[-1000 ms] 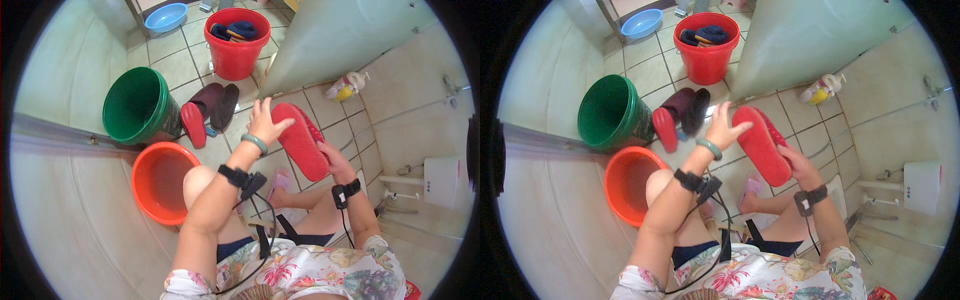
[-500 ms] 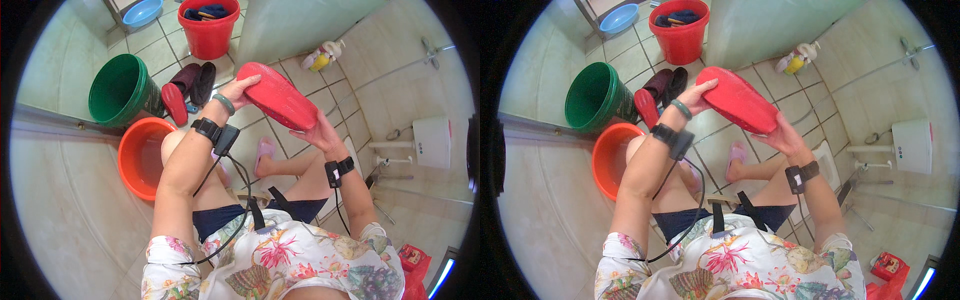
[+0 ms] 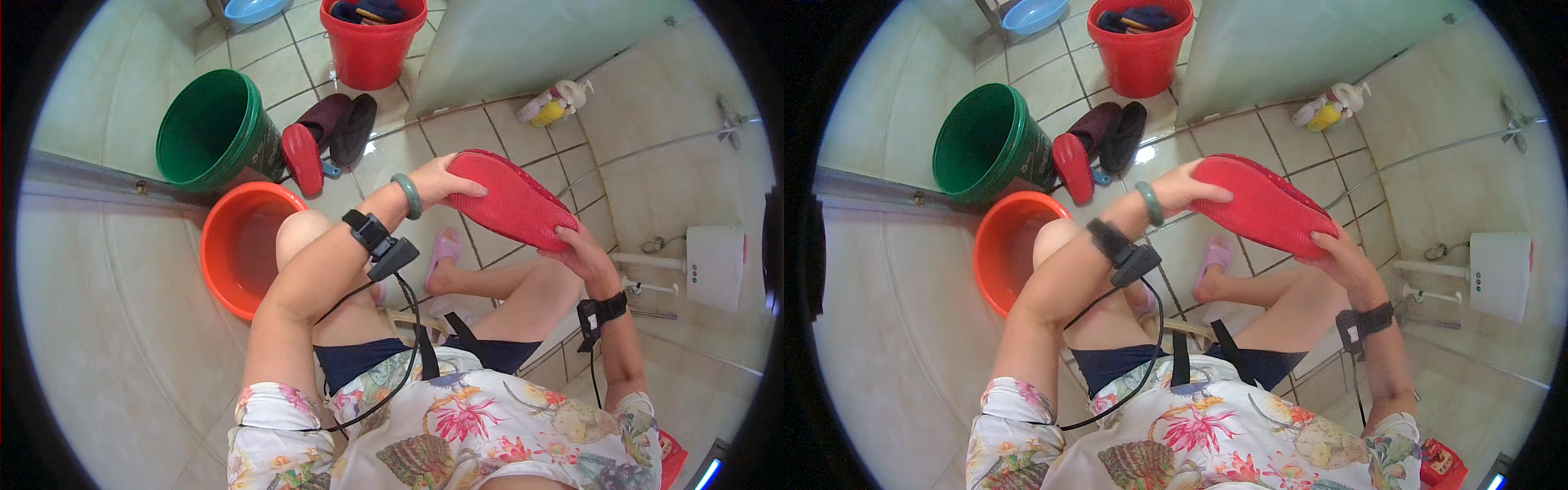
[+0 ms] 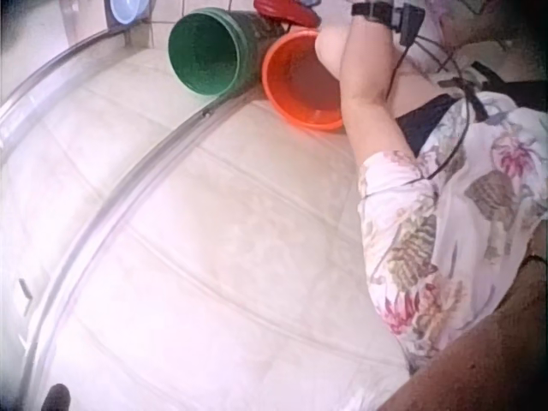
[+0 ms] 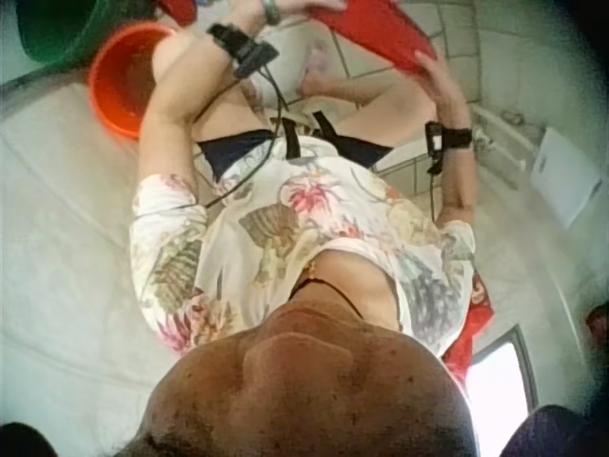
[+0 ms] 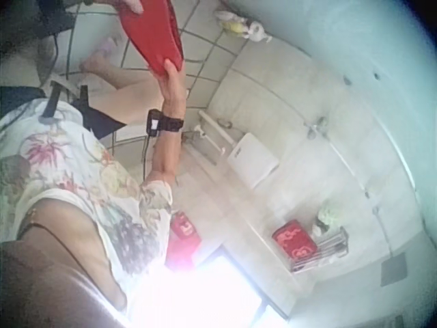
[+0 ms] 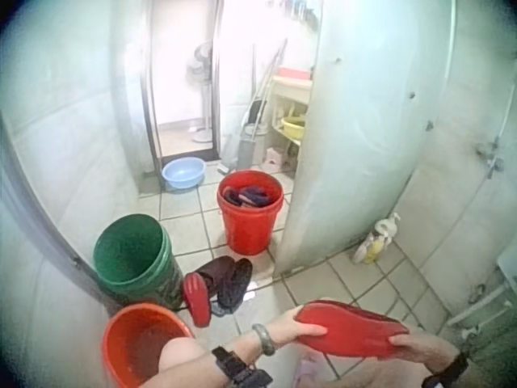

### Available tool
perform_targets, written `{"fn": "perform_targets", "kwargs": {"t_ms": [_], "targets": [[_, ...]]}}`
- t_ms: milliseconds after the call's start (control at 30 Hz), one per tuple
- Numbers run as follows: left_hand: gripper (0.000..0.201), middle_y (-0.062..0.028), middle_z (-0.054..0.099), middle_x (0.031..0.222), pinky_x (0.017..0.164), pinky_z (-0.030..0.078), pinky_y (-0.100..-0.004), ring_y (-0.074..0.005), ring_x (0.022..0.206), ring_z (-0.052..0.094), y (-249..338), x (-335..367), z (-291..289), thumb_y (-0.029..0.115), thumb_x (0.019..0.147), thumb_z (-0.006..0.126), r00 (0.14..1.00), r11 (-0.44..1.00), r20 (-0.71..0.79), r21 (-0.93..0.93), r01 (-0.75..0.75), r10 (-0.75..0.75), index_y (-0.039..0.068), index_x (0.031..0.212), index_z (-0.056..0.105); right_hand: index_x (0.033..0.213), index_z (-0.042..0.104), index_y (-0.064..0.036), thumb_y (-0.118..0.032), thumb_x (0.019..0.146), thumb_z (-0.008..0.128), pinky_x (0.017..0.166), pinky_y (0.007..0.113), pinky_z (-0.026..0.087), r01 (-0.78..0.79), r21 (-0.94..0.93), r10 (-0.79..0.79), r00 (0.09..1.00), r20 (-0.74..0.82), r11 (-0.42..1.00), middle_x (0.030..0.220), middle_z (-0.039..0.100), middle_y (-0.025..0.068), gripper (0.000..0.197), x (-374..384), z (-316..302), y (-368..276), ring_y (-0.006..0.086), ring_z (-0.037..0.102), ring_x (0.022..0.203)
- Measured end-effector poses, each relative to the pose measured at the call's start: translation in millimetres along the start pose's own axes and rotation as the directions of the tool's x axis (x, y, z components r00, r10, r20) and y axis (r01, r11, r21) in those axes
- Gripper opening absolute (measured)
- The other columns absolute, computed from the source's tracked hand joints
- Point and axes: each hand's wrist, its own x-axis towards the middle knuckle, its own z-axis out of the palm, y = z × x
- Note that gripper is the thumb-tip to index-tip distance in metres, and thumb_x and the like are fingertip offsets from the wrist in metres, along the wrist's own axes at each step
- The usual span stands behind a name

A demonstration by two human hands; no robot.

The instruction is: The recorder cleans several pairs of shoes and slippers by hand in a bathroom using buckets of water.

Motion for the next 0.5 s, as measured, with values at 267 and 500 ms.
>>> {"fn": "perform_targets", "kwargs": {"t_ms": [267, 500], "targets": [[0.062, -0.0144, 0.063, 0.107, 0.084, 0.049, -0.0319, -0.0207, 0.097, 0.061, -47.0, 16.4, -0.2, 0.017, 0.067, 0.077, 0.798, 0.797, -0.466, 0.603, -0.032, 0.384, -0.003, 0.117, 0.047, 0.127, 0.04, -0.0067, -0.022, 0.085, 0.064, 0.082, 0.038, 0.051, -0.047, -0.058, 0.034, 0.974, -0.223, 0.997, 0.121, 0.051, 0.0085, 0.051, 28.9, 1.8, 31.8, 0.0199, 0.054, 0.105], [0.049, -0.0199, 0.065, 0.096, 0.08, 0.05, -0.0377, -0.0328, 0.09, 0.063, -46.6, 12.2, 4.2, 0.018, 0.069, 0.072, 0.755, 0.741, -0.529, 0.665, 0.087, 0.387, 0.001, 0.11, 0.05, 0.125, 0.041, -0.0057, -0.019, 0.085, 0.064, 0.082, 0.036, 0.052, -0.057, 0.041, 0.066, 0.958, -0.277, 0.998, 0.12, 0.05, 0.0076, 0.048, 42.2, 26.4, 54.5, 0.0195, 0.054, 0.104]]}}
